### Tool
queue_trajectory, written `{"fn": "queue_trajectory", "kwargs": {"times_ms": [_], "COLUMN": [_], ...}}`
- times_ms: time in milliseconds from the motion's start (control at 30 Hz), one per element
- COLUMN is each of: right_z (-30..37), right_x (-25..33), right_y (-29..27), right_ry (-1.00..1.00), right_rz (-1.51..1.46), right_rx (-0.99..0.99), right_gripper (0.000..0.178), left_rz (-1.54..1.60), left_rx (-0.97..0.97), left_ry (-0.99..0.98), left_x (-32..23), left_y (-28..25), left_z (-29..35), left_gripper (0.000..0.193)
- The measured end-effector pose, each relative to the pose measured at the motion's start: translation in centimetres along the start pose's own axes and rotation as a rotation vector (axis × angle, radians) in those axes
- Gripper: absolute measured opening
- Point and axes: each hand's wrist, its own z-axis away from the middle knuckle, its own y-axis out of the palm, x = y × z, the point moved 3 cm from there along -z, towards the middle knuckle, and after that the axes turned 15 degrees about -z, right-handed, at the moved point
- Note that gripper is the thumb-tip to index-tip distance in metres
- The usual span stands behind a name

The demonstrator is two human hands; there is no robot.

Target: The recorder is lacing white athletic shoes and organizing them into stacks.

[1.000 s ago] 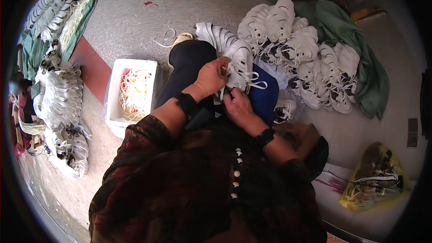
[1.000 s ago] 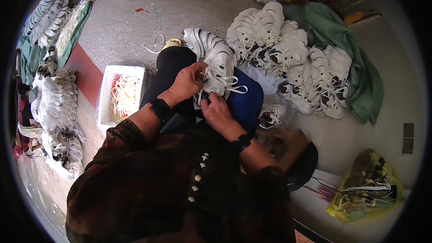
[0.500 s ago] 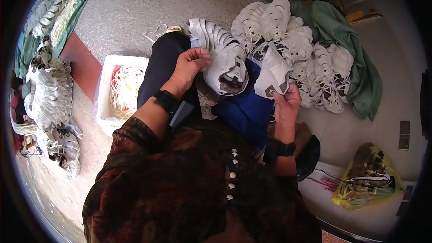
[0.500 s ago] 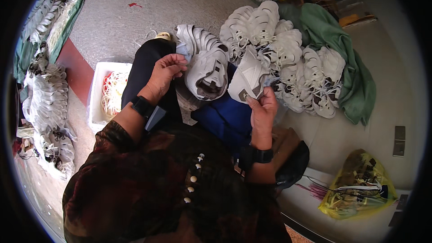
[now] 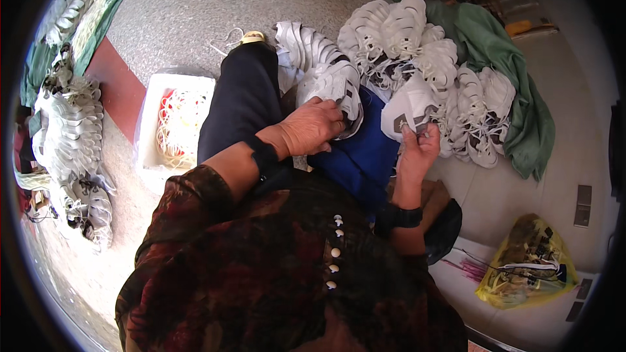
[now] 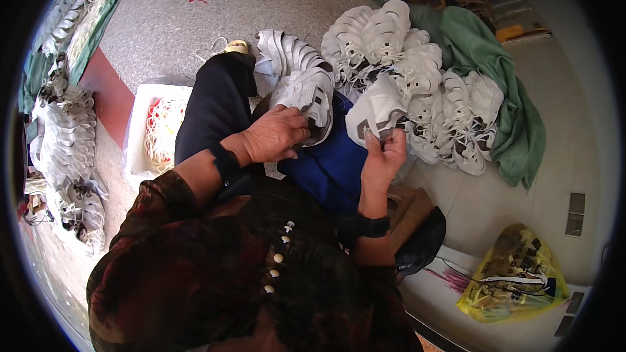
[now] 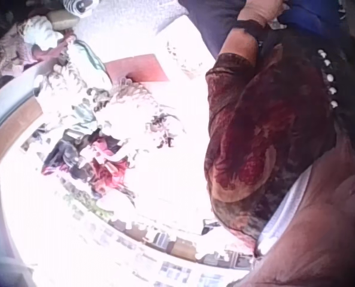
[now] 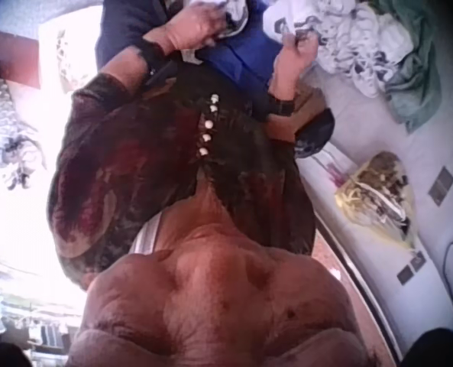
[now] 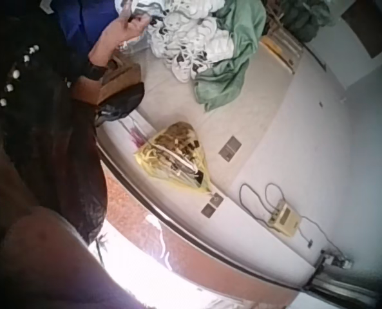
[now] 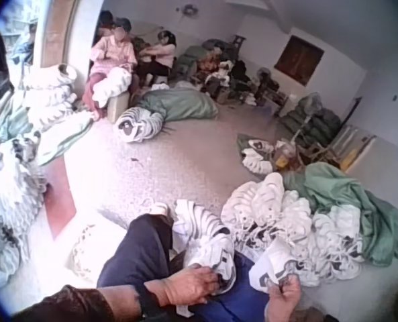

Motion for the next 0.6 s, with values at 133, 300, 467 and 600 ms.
{"fn": "queue_trajectory", "kwargs": {"times_ms": [133,300,467,600], "right_z": [-0.1,0.5,1.8,2.9], "right_x": [1.1,2.6,-0.7,-7.2], "right_y": [-2.2,-1.4,4.9,7.6], "right_ry": [-0.047,0.003,0.118,-0.094], "right_rz": [-0.092,0.091,0.539,0.650], "right_rx": [-0.089,0.071,0.587,0.741], "right_gripper": [0.022,0.022,0.021,0.033], "left_rz": [-0.158,0.761,0.744,0.754], "left_rx": [0.110,-0.603,-0.835,-0.756], "left_ry": [0.092,-0.606,-0.747,-0.758], "left_x": [0.5,5.0,8.4,6.9], "left_y": [1.5,-4.2,-6.2,-6.0], "left_z": [-1.3,0.6,2.7,2.6], "left_gripper": [0.037,0.030,0.029,0.028]}}
